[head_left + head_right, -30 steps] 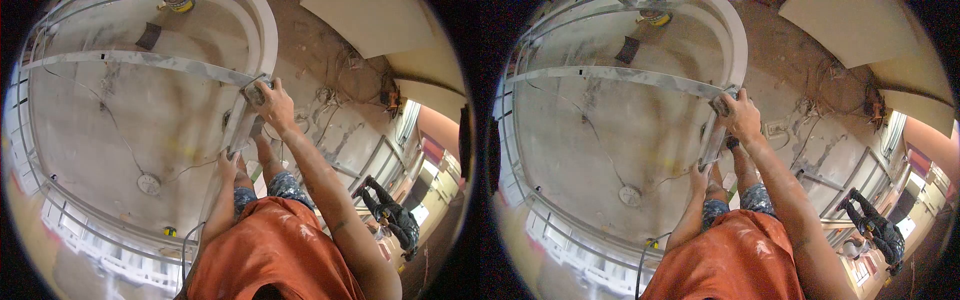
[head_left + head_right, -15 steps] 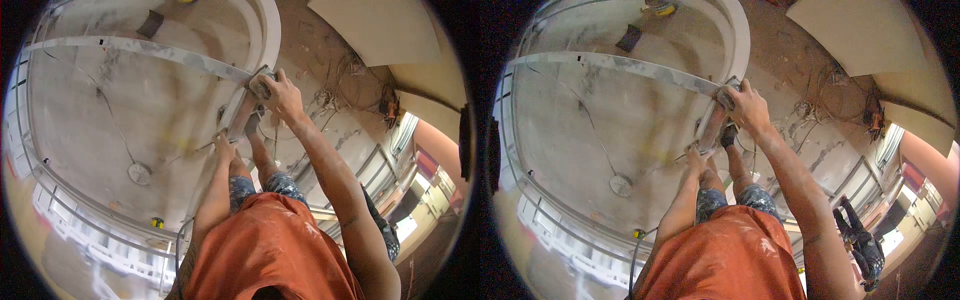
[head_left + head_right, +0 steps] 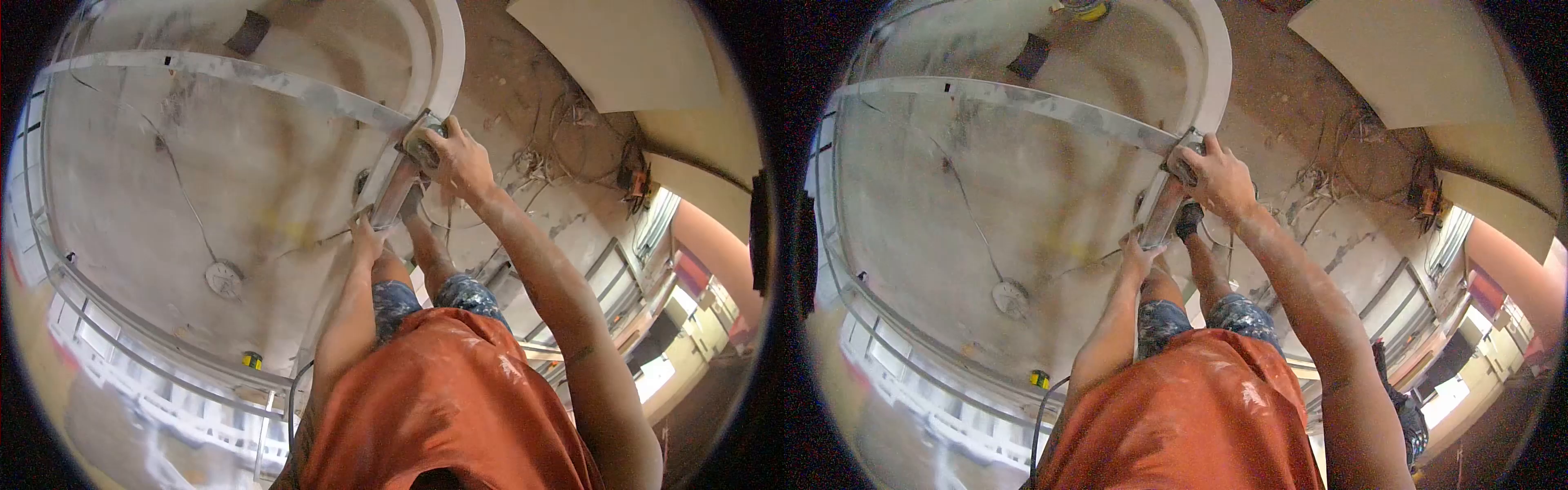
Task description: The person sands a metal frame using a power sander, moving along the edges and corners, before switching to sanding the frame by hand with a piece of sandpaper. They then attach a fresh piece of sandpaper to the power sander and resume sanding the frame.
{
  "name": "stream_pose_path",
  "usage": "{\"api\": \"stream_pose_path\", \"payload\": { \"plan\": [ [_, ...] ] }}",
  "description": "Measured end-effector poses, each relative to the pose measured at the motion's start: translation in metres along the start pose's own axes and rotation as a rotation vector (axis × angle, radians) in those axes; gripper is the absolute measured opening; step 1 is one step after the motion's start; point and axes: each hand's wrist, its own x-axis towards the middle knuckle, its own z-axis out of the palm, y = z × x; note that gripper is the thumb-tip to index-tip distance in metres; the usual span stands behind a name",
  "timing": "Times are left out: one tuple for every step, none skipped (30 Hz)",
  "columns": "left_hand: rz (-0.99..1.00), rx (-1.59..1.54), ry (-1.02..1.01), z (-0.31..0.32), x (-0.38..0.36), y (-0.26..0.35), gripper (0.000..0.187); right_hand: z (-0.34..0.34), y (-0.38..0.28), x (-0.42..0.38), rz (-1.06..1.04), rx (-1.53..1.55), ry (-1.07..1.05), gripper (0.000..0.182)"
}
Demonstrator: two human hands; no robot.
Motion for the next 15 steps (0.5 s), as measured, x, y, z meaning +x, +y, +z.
{"api": "stream_pose_path", "payload": {
  "plan": [
    [0.019,0.012,0.017,0.002,-0.001,-0.001,0.094,0.001,-0.002,0.002,-0.004,-0.003,-0.006,0.059],
    [0.015,0.006,0.018,0.003,0.001,0.0,0.094,0.002,-0.006,0.005,-0.009,0.011,-0.016,0.058],
    [-0.042,0.019,0.015,0.012,0.005,-0.012,0.094,0.001,-0.011,0.008,-0.014,0.024,-0.023,0.057],
    [-0.07,0.026,0.014,0.016,0.008,-0.017,0.093,0.002,-0.015,0.009,-0.018,0.021,-0.024,0.057],
    [-0.098,0.033,0.013,0.019,0.01,-0.022,0.093,0.003,-0.019,0.008,-0.041,0.027,-0.028,0.056],
    [-0.034,-0.004,0.02,0.018,0.011,-0.019,0.093,0.004,-0.02,0.007,-0.062,0.031,-0.03,0.055],
    [0.03,-0.043,0.026,0.017,0.01,-0.018,0.092,0.005,-0.022,0.002,-0.061,0.028,-0.027,0.055],
    [0.035,-0.045,0.026,0.016,0.01,-0.015,0.092,0.005,-0.023,-0.001,-0.054,0.014,-0.04,0.054],
    [-0.007,-0.045,0.031,0.014,0.007,-0.01,0.093,0.005,-0.022,-0.002,-0.047,0.0,-0.054,0.054],
    [-0.051,-0.047,0.034,0.01,0.002,-0.005,0.094,0.003,-0.021,-0.004,-0.045,-0.004,-0.055,0.054],
    [-0.052,-0.05,0.03,0.006,0.003,-0.002,0.094,0.0,-0.016,-0.006,-0.033,0.004,-0.042,0.054],
    [-0.043,-0.05,-0.006,0.007,0.005,-0.007,0.099,-0.003,-0.009,-0.008,-0.024,0.012,-0.032,0.054],
    [-0.034,-0.049,-0.041,0.008,0.006,-0.012,0.105,-0.006,-0.003,-0.009,-0.025,0.01,-0.038,0.054],
    [-0.036,-0.053,-0.04,0.012,0.007,-0.015,0.105,-0.009,0.005,-0.008,-0.005,-0.016,-0.033,0.051],
    [-0.062,-0.04,-0.042,0.012,0.006,-0.015,0.105,-0.011,0.011,-0.007,0.014,-0.041,-0.027,0.049]
  ]
}}
